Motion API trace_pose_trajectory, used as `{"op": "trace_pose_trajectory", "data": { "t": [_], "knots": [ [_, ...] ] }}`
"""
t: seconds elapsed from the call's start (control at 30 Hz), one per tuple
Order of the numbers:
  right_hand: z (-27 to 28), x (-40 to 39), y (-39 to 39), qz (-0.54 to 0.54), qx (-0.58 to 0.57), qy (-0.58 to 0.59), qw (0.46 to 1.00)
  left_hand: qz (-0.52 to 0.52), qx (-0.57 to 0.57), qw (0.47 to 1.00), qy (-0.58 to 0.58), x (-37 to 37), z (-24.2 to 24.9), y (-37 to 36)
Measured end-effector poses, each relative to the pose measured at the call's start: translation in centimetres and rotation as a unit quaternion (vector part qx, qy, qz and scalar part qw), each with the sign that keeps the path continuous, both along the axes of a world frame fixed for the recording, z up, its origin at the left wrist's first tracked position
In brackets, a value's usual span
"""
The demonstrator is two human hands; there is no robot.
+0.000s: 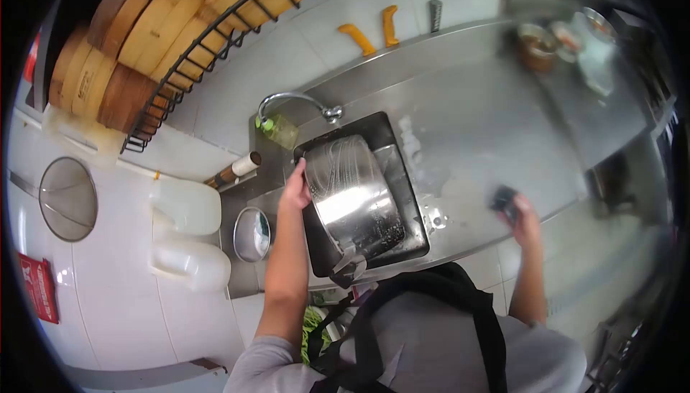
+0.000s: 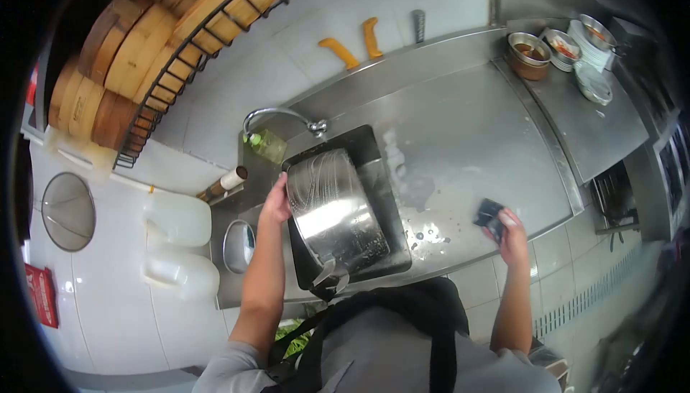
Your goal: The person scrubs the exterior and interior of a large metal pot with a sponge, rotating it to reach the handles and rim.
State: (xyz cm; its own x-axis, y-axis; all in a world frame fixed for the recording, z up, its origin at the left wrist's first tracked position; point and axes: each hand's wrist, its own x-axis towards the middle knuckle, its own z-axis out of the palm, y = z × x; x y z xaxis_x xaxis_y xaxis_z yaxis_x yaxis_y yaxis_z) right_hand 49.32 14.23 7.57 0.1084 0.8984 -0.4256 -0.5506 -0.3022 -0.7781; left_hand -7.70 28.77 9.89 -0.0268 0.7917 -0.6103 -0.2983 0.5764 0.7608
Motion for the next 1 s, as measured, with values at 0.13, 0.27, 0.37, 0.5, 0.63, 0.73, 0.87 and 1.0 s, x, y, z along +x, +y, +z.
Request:
{"op": "trace_pose_trajectory", "data": {
  "t": [0.13, 0.27, 0.37, 0.5, 0.63, 0.73, 0.87, 1.0],
  "knots": [
    [-0.5, 3.8, -4.1, -0.070, 0.019, 0.021, 0.997, 0.084, 0.009, 0.992, 0.090, 3.0, -0.9, 2.4],
    [-1.6, 4.4, -5.9, -0.181, 0.019, 0.060, 0.981, 0.112, 0.057, 0.973, 0.193, 8.2, 3.8, -0.2],
    [-2.0, 4.2, -5.1, -0.176, 0.015, 0.079, 0.981, 0.085, 0.080, 0.960, 0.254, 7.2, 4.4, -1.0],
    [-2.7, 3.4, -3.0, -0.136, 0.022, 0.099, 0.986, 0.076, 0.112, 0.938, 0.318, 7.2, 8.5, -3.4],
    [-1.3, 2.0, -0.5, -0.123, 0.019, 0.101, 0.987, 0.113, 0.187, 0.943, 0.252, 7.4, 12.1, -5.9],
    [-0.6, 0.9, 1.3, -0.120, 0.021, 0.111, 0.986, 0.073, 0.234, 0.927, 0.283, 8.6, 16.3, -8.4],
    [1.7, -0.7, 2.6, -0.084, 0.041, 0.097, 0.991, 0.073, 0.300, 0.922, 0.236, 8.9, 18.4, -11.6],
    [2.7, -1.6, 3.6, -0.057, 0.047, 0.087, 0.993, 0.094, 0.354, 0.898, 0.242, 9.1, 18.1, -14.2]
  ]
}}
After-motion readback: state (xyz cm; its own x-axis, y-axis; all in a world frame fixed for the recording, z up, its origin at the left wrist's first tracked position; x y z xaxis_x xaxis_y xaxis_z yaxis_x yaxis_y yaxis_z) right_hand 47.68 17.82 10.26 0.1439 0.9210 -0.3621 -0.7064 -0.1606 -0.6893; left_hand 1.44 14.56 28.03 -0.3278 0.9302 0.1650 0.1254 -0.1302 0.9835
